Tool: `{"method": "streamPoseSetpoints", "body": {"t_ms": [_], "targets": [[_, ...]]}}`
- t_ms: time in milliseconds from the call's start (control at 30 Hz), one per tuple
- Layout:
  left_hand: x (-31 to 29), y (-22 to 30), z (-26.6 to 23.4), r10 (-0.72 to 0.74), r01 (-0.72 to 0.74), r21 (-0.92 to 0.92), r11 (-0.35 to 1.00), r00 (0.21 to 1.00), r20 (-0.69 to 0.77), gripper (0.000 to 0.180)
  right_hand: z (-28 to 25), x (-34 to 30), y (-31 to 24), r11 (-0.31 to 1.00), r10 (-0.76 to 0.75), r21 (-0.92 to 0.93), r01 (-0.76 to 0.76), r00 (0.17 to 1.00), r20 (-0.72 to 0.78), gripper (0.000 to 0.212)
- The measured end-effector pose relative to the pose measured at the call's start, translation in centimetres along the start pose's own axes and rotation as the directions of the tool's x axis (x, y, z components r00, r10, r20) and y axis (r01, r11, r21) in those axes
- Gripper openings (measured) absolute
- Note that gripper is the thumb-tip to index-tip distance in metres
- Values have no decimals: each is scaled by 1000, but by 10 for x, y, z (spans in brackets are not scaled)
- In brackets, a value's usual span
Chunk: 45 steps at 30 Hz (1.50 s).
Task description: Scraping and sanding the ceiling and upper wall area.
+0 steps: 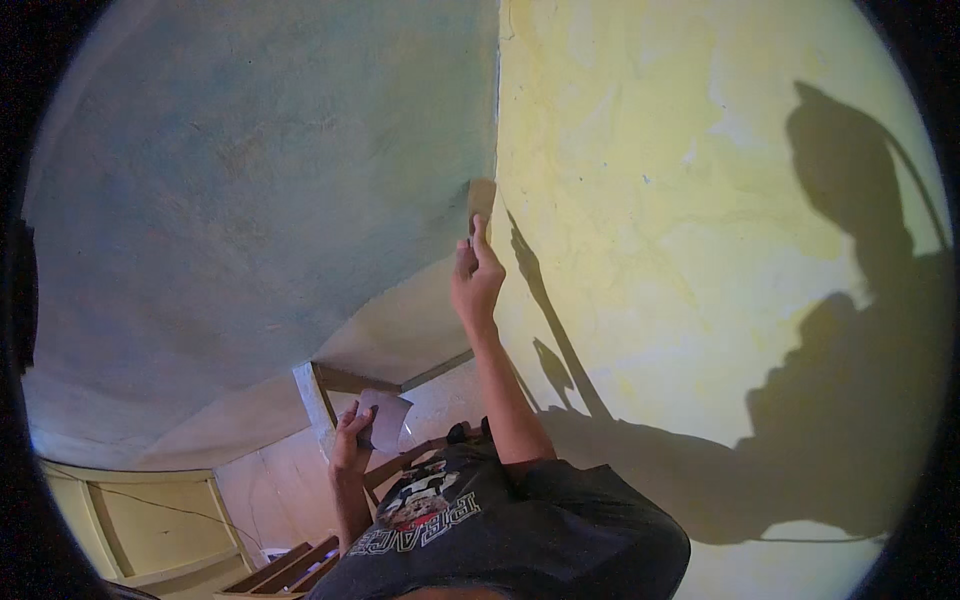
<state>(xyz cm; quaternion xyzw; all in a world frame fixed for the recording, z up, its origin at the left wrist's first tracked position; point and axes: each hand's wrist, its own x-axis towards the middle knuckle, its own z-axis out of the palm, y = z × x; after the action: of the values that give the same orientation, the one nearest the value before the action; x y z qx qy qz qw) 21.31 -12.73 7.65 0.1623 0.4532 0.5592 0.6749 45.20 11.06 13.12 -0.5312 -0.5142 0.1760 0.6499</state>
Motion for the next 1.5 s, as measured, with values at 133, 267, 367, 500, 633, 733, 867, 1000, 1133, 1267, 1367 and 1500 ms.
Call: {"method": "streamPoseSetpoints", "body": {"t_ms": [133, 267, 367, 500, 633, 733, 867, 1000, 1133, 1267, 1367, 1500], "targets": [[4, -5, 5, -3, 3, 14, 1000, 998, 59, 36, 5, -5, 8, 999, -50, -21, 50, 999, 14, 48], [11, -8, 14, -19, 16, 72, 997, 999, 34, 43, 23, 9, 6, 979, -83, 182, 95, 994, -74, 50], [9, -12, 25, -6, 12, 84, 996, 997, -71, 42, 7, -4, 5, 991, -31, 133, 25, 999, 41, 48], [11, -13, 48, 20, -19, 96, 995, 1000, -11, 36, -7, -16, 29, 964, -125, 241, 116, 992, 24, 48], [0, -22, 48, 25, -16, 106, 994, 996, -81, 35, -16, 14, -18, 954, -136, 282, 104, 986, 95, 49], [0, -30, 47, 43, -41, 41, 998, 997, -61, 34, -16, 45, -41, 932, -197, 329, 150, 974, 113, 48], [-11, -28, 66, 35, -33, 45, 998, 998, -48, 36, 0, 87, -65, 930, -265, 260, 262, 964, -21, 48], [-15, -29, 73, -35, 36, 10, 999, 998, -55, 62, 5, 119, -116, 873, -422, 181, 452, 888, -185, 50], [-1, -34, 62, 17, -18, 6, 1000, 1000, 16, 51, -5, 106, -114, 911, -355, 195, 365, 931, -83, 50], [11, -27, 51, 47, -51, 38, 998, 994, 96, 33, -15, 92, -114, 933, -287, 247, 262, 955, 72, 50], [14, -19, 41, 53, -52, -8, 999, 995, 81, 31, -20, 97, -143, 874, -377, 319, 366, 926, -28, 48], [8, -10, 17, 80, -68, -97, 993, 989, 126, 34, -16, 122, -178, 854, -454, 284, 436, 891, -3, 48]]}}
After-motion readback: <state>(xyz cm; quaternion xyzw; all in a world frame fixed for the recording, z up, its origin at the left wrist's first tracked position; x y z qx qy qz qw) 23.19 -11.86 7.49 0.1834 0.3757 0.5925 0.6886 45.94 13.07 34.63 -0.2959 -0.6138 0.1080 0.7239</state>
